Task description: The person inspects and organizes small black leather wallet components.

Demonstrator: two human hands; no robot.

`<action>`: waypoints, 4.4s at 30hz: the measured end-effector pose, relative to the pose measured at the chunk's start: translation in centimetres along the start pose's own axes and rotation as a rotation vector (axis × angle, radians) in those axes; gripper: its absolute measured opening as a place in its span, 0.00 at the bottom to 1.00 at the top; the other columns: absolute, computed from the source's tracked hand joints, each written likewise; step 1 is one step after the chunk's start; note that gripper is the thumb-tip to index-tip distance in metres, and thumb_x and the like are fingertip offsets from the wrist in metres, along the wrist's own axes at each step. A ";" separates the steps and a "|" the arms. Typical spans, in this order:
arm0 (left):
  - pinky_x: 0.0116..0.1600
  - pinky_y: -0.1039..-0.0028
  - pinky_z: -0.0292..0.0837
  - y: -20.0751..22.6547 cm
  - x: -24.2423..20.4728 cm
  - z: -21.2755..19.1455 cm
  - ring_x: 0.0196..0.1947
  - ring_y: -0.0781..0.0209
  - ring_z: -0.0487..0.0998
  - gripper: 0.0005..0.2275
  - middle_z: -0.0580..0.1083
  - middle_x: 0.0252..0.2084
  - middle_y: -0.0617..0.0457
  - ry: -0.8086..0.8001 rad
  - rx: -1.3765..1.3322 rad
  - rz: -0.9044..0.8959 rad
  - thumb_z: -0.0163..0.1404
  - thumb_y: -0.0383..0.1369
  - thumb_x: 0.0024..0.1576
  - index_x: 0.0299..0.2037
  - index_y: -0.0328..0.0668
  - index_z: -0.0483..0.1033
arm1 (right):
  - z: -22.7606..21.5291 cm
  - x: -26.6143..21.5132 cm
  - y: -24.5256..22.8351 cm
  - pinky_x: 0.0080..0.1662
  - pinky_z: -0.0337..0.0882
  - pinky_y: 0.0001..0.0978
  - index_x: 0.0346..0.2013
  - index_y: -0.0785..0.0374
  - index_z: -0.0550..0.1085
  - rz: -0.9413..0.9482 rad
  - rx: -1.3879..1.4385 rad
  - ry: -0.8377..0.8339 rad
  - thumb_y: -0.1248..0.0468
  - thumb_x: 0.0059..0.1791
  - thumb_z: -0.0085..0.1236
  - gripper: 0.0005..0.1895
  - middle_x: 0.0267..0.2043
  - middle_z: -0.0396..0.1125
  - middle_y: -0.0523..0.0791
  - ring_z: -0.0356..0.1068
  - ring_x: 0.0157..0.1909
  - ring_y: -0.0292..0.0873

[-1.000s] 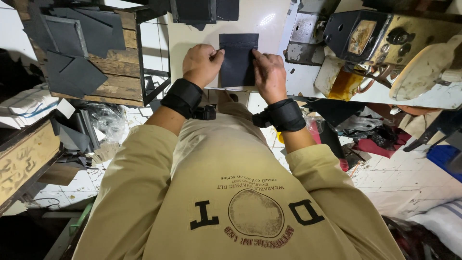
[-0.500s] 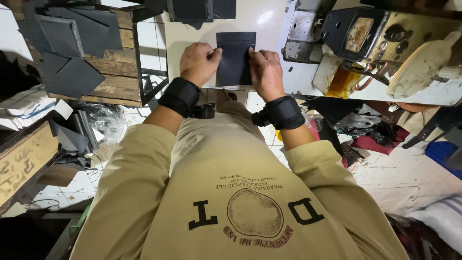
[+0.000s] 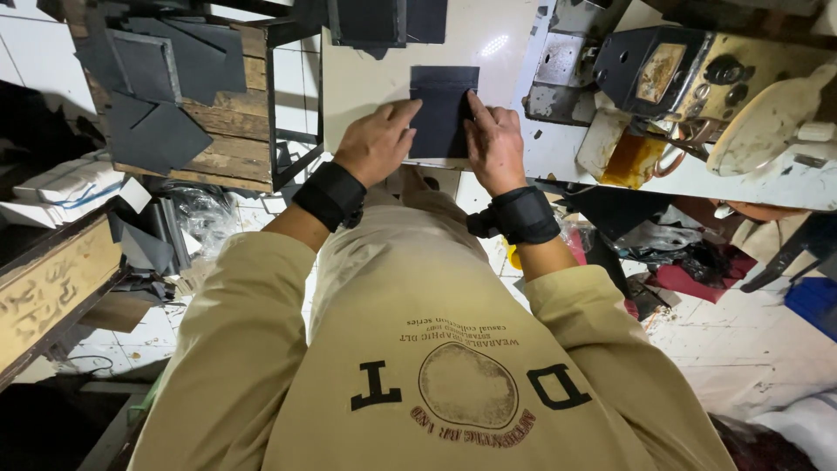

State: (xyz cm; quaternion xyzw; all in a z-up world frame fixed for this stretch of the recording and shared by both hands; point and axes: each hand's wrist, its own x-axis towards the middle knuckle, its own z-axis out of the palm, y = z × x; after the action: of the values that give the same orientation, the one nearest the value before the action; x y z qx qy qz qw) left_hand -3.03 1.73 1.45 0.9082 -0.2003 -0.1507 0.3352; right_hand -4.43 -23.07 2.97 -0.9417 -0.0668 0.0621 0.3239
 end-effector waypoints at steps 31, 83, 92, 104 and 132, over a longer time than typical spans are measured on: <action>0.36 0.61 0.75 1.1 2.5 1.6 0.34 0.49 0.80 0.36 0.77 0.32 0.46 -0.209 0.284 -0.069 0.59 0.42 0.55 0.70 0.30 0.59 | -0.5 0.0 0.4 0.47 0.64 0.45 0.66 0.48 0.73 -0.065 -0.314 -0.079 0.55 0.43 0.73 0.36 0.45 0.67 0.43 0.65 0.48 0.49; 0.46 0.70 0.75 7.8 3.8 -7.3 0.41 0.60 0.78 0.16 0.75 0.41 0.49 0.003 -0.530 0.088 0.60 0.23 0.55 0.49 0.37 0.67 | -11.5 -2.8 -4.6 0.51 0.71 0.37 0.56 0.67 0.72 -0.121 0.165 0.167 0.63 0.48 0.69 0.25 0.48 0.69 0.50 0.69 0.48 0.49; 0.50 0.80 0.73 14.4 -1.5 -15.8 0.44 0.73 0.74 0.15 0.72 0.44 0.58 0.371 -1.040 0.110 0.57 0.20 0.59 0.53 0.38 0.69 | -15.0 0.6 -10.8 0.39 0.61 0.19 0.41 0.67 0.73 -0.033 1.062 -0.080 0.73 0.55 0.59 0.02 0.35 0.64 0.34 0.60 0.37 0.25; 0.46 0.81 0.72 14.5 -2.8 -13.2 0.40 0.76 0.72 0.04 0.70 0.40 0.63 0.457 -1.374 -0.009 0.54 0.21 0.63 0.41 0.40 0.73 | -14.8 0.9 -11.1 0.41 0.62 0.18 0.46 0.68 0.73 -0.066 1.116 0.001 0.74 0.55 0.58 0.06 0.35 0.62 0.34 0.60 0.37 0.26; 0.57 0.80 0.72 15.6 -20.7 -22.9 0.51 0.73 0.75 0.14 0.76 0.48 0.57 0.992 -1.139 0.227 0.53 0.13 0.63 0.56 0.35 0.69 | -10.1 0.6 -30.6 0.44 0.66 0.20 0.48 0.69 0.74 -0.510 0.935 -0.157 0.73 0.55 0.61 0.08 0.39 0.69 0.38 0.65 0.39 0.27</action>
State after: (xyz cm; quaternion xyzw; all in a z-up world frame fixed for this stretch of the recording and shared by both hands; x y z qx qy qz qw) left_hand -15.87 13.10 31.46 0.5300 -0.0094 0.2302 0.8161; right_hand -4.79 -5.15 29.71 -0.6434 -0.2827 0.0749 0.7075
